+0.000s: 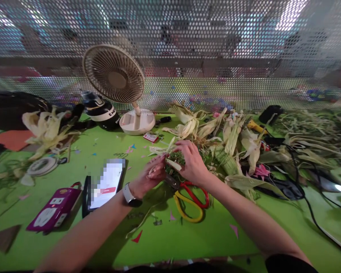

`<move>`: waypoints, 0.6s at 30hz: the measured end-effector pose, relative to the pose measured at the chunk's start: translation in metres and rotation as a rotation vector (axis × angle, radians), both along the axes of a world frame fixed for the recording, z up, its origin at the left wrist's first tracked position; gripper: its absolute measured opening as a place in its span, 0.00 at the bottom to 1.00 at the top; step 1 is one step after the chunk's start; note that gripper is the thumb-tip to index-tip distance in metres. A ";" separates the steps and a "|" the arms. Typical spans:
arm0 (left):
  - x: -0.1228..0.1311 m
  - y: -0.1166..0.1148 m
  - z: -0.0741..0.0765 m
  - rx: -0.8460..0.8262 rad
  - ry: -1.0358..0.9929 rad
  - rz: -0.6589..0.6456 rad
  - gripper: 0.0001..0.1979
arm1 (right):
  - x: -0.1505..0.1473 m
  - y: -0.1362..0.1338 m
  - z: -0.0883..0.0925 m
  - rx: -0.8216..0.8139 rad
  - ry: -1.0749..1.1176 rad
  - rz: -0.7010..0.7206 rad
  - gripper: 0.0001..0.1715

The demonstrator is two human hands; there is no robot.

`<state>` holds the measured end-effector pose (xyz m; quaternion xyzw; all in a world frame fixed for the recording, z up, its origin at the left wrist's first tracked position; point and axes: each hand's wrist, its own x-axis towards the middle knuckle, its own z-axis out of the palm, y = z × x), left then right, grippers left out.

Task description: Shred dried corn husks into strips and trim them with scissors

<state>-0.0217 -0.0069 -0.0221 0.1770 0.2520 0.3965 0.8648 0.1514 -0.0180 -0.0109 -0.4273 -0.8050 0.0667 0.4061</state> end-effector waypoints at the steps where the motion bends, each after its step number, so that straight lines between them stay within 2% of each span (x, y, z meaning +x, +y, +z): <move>1: 0.000 0.000 0.000 -0.024 -0.012 0.016 0.05 | 0.000 0.000 -0.001 0.015 -0.036 -0.001 0.14; 4: 0.002 -0.003 0.000 -0.068 -0.033 0.037 0.04 | -0.001 -0.001 -0.001 -0.019 -0.108 0.043 0.12; 8: 0.005 -0.005 0.000 -0.074 -0.035 0.034 0.03 | -0.004 0.000 -0.005 -0.055 -0.075 0.115 0.06; 11: 0.007 -0.005 0.000 -0.021 -0.029 0.096 0.03 | -0.007 0.000 -0.009 -0.062 -0.013 0.081 0.08; 14: 0.008 -0.004 0.003 0.064 0.001 0.136 0.03 | -0.008 -0.002 -0.011 -0.145 0.033 0.089 0.09; 18: 0.004 0.001 0.004 0.131 0.065 0.083 0.08 | -0.007 -0.004 -0.007 -0.319 0.180 0.097 0.12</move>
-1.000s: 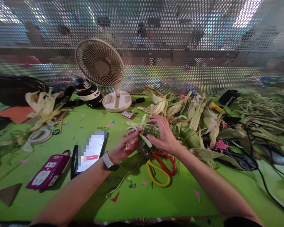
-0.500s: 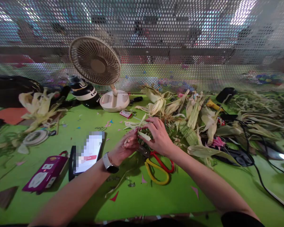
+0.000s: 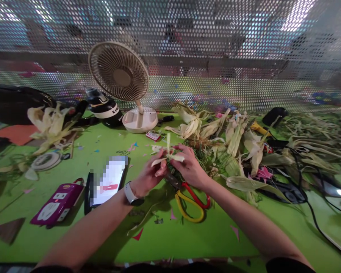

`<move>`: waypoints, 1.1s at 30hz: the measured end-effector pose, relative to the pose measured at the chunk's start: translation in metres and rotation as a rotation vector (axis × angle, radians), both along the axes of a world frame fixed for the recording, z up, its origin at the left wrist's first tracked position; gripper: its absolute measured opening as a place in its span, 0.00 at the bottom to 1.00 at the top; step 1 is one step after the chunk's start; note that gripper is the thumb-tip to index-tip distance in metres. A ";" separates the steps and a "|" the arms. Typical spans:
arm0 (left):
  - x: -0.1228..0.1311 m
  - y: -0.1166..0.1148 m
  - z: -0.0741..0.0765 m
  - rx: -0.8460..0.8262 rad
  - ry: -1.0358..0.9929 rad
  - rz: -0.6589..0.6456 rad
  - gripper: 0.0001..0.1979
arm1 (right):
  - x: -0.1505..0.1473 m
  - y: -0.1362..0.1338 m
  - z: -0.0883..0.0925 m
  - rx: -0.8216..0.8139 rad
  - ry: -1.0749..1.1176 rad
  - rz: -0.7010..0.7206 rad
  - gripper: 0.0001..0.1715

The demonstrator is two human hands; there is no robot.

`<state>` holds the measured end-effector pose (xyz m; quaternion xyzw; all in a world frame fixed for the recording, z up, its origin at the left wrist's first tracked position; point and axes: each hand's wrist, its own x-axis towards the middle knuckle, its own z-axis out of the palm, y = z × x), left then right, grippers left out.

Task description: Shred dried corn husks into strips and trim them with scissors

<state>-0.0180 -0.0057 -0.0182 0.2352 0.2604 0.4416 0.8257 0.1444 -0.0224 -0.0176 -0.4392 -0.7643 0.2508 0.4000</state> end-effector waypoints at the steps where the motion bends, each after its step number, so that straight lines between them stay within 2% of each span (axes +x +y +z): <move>1: -0.001 0.002 -0.001 0.009 0.019 -0.012 0.11 | 0.001 0.000 0.001 -0.058 0.048 0.001 0.14; 4: -0.001 0.004 -0.009 0.069 0.055 0.056 0.16 | 0.002 0.001 0.001 -0.197 0.189 0.017 0.18; 6: 0.001 0.002 -0.014 0.115 0.091 0.101 0.13 | 0.002 0.003 0.000 -0.232 0.253 0.023 0.20; 9: 0.005 -0.004 -0.019 0.168 0.197 0.192 0.16 | 0.000 0.004 -0.001 -0.271 0.282 0.051 0.21; 13: 0.005 -0.007 -0.024 0.268 0.264 0.183 0.18 | -0.002 0.002 -0.001 -0.348 0.350 0.052 0.21; 17: 0.004 -0.006 -0.027 0.322 0.254 0.191 0.15 | -0.002 -0.001 0.000 -0.400 0.382 0.068 0.20; 21: 0.009 -0.007 -0.022 0.261 0.207 0.267 0.14 | -0.003 -0.002 -0.002 -0.298 0.310 0.110 0.18; 26: 0.016 -0.012 -0.010 0.144 0.172 0.344 0.10 | -0.008 -0.002 -0.006 -0.228 0.308 0.068 0.18; 28: 0.017 -0.014 -0.006 0.074 0.098 0.302 0.09 | -0.011 -0.002 -0.008 -0.297 0.393 0.092 0.18; 33: 0.017 -0.015 0.002 -0.132 -0.035 0.192 0.07 | -0.013 -0.004 -0.012 -0.589 0.704 0.128 0.15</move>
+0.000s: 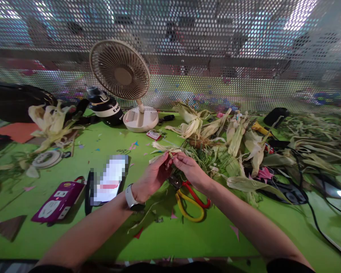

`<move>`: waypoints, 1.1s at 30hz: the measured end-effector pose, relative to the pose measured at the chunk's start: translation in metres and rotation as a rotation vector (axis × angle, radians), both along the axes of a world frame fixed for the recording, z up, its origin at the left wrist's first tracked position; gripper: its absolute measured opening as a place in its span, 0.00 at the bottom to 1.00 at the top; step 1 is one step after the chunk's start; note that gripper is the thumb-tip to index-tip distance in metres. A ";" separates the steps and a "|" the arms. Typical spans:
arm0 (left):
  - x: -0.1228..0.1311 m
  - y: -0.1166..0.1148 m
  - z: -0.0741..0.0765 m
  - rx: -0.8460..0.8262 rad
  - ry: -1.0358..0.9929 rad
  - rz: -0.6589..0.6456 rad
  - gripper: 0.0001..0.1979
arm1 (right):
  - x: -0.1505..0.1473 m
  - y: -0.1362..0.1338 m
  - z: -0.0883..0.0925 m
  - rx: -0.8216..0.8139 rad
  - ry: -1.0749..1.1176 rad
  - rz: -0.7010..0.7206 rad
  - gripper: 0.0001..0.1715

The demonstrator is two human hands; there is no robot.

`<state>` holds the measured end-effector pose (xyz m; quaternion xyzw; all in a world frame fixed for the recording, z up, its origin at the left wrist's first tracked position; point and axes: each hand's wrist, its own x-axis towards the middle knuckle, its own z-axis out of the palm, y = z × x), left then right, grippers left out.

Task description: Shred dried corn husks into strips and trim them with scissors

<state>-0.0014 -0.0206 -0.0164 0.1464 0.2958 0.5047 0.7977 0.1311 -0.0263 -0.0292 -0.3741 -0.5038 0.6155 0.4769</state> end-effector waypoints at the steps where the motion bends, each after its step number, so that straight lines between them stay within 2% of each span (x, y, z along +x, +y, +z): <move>1: 0.000 0.000 0.001 -0.018 -0.008 -0.007 0.06 | 0.000 0.000 0.000 -0.031 0.037 0.000 0.14; 5: -0.001 0.000 0.004 -0.030 -0.002 -0.015 0.07 | 0.001 0.002 0.004 -0.091 0.113 0.012 0.13; 10: -0.011 0.002 0.006 0.103 -0.004 -0.009 0.15 | 0.003 0.005 0.012 -0.165 0.217 0.019 0.12; 12: -0.014 0.004 0.008 0.073 -0.021 -0.072 0.20 | 0.004 0.005 0.015 -0.176 0.232 0.032 0.12; 15: -0.014 0.007 0.008 0.075 0.048 -0.134 0.16 | 0.005 0.006 0.017 -0.171 0.229 0.039 0.12; 19: -0.011 0.009 0.002 0.151 0.192 -0.031 0.11 | 0.007 0.008 0.011 -0.130 0.161 -0.021 0.14; 23: -0.012 0.009 0.001 0.300 0.335 -0.010 0.11 | 0.010 0.011 0.008 -0.041 -0.002 -0.105 0.16; 29: -0.011 0.006 0.009 0.442 0.433 0.116 0.10 | 0.020 0.011 0.022 0.132 -0.142 -0.254 0.10; 33: -0.011 0.004 0.010 0.442 0.416 0.102 0.12 | 0.025 0.010 0.027 0.113 -0.113 -0.223 0.11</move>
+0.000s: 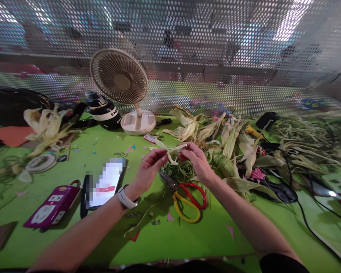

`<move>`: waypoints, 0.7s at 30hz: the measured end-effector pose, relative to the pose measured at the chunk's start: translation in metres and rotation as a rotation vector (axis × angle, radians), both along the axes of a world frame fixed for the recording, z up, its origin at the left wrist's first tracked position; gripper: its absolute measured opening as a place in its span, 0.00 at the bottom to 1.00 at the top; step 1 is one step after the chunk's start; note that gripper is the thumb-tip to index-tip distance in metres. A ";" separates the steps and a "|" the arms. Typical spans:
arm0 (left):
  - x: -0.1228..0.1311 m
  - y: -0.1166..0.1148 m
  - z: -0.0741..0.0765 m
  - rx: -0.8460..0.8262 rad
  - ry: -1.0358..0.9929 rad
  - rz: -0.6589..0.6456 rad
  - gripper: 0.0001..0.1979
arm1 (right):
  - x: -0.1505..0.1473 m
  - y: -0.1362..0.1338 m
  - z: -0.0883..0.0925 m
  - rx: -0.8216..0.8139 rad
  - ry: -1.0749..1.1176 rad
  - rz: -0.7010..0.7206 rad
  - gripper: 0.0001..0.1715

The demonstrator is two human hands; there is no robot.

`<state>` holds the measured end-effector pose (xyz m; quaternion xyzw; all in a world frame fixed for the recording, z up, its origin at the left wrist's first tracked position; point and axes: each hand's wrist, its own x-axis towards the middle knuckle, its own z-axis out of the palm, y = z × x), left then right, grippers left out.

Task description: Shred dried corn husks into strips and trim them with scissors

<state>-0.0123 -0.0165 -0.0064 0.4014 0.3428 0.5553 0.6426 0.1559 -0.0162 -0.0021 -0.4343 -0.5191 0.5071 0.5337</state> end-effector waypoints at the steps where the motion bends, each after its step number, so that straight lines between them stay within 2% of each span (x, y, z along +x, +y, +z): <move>1: -0.001 -0.001 0.000 -0.010 0.004 -0.025 0.12 | 0.000 0.000 0.000 -0.011 0.003 0.004 0.12; 5: -0.005 -0.002 -0.003 -0.065 0.004 -0.156 0.10 | -0.003 -0.001 0.000 0.018 -0.064 -0.059 0.13; 8: -0.005 -0.001 -0.004 -0.097 -0.028 -0.209 0.12 | -0.003 0.000 0.000 0.049 -0.121 -0.038 0.13; 17: 0.000 -0.002 -0.002 -0.205 -0.081 -0.230 0.13 | -0.006 -0.002 -0.002 0.073 -0.214 0.002 0.13; 19: 0.001 -0.001 -0.003 -0.225 -0.090 -0.193 0.12 | -0.004 0.000 -0.002 0.094 -0.237 -0.014 0.13; 21: 0.002 0.002 -0.006 -0.215 -0.093 -0.101 0.12 | -0.002 0.000 -0.001 0.182 -0.280 -0.118 0.13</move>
